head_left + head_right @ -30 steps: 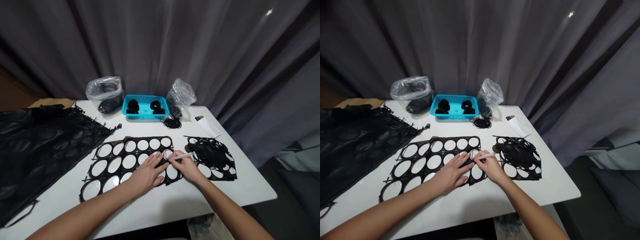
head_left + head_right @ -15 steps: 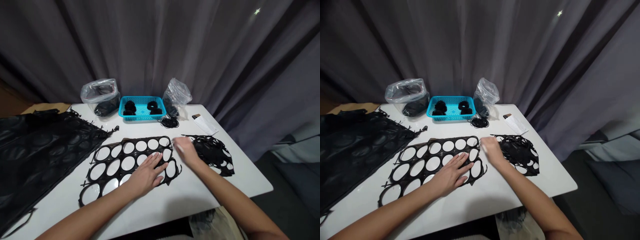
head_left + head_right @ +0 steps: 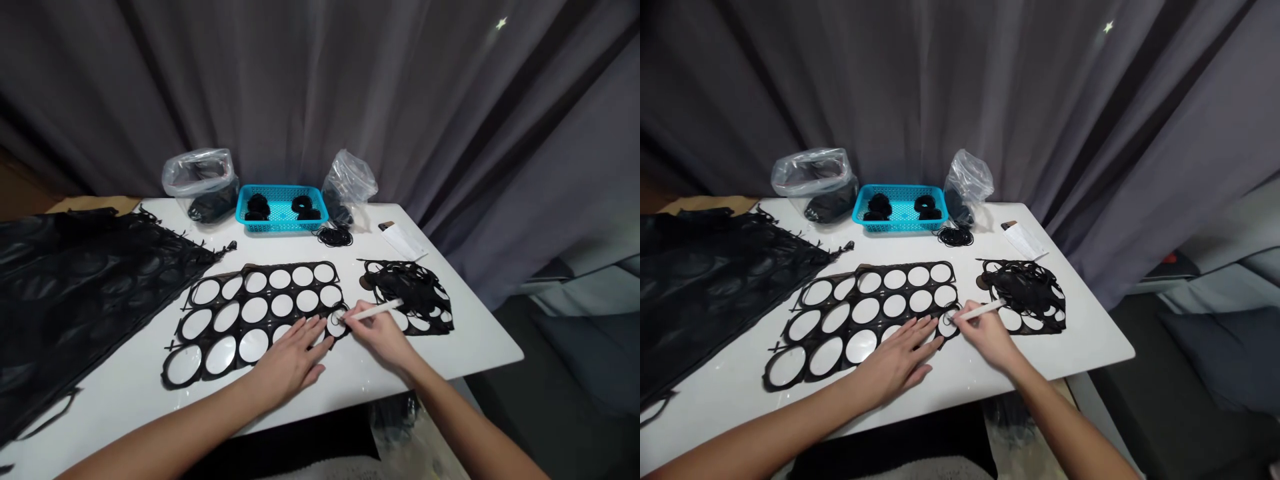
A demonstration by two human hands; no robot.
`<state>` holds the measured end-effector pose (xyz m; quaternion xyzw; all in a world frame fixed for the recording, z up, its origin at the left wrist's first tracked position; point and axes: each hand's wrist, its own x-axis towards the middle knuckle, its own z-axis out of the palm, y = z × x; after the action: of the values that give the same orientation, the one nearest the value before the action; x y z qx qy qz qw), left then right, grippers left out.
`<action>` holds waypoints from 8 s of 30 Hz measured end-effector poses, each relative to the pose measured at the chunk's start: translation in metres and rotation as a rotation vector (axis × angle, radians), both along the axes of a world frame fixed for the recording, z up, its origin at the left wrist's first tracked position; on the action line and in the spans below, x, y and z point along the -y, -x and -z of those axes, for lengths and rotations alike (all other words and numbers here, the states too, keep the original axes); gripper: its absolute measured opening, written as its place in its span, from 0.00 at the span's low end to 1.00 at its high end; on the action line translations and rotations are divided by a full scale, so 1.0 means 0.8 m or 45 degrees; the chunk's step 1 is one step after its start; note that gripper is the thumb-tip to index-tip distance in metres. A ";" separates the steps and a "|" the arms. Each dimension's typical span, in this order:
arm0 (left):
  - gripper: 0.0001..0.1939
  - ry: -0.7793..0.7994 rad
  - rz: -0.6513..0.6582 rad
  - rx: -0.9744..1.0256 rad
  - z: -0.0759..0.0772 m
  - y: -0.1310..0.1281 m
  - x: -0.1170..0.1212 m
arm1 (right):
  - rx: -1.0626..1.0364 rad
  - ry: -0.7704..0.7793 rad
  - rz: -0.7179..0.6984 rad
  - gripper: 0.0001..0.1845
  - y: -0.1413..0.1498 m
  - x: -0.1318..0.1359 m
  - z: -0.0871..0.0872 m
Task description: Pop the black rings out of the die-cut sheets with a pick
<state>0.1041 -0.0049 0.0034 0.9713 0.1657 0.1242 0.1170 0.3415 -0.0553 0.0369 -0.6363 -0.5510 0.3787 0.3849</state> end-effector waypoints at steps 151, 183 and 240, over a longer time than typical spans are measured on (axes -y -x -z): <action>0.31 -0.007 -0.460 -0.012 0.009 0.082 -0.066 | 0.225 -0.199 -0.360 0.07 0.104 -0.153 0.025; 0.24 -0.020 -0.399 0.037 -0.013 0.092 -0.032 | 0.154 -0.112 -0.283 0.10 0.093 -0.121 -0.002; 0.23 -0.143 -0.443 0.076 0.007 0.106 0.069 | 0.170 -0.173 -0.260 0.07 0.138 0.013 0.022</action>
<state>0.0189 -0.0598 -0.0024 0.9288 0.3207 0.1804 0.0441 0.2309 -0.0656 0.0195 -0.5731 -0.6617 0.3345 0.3490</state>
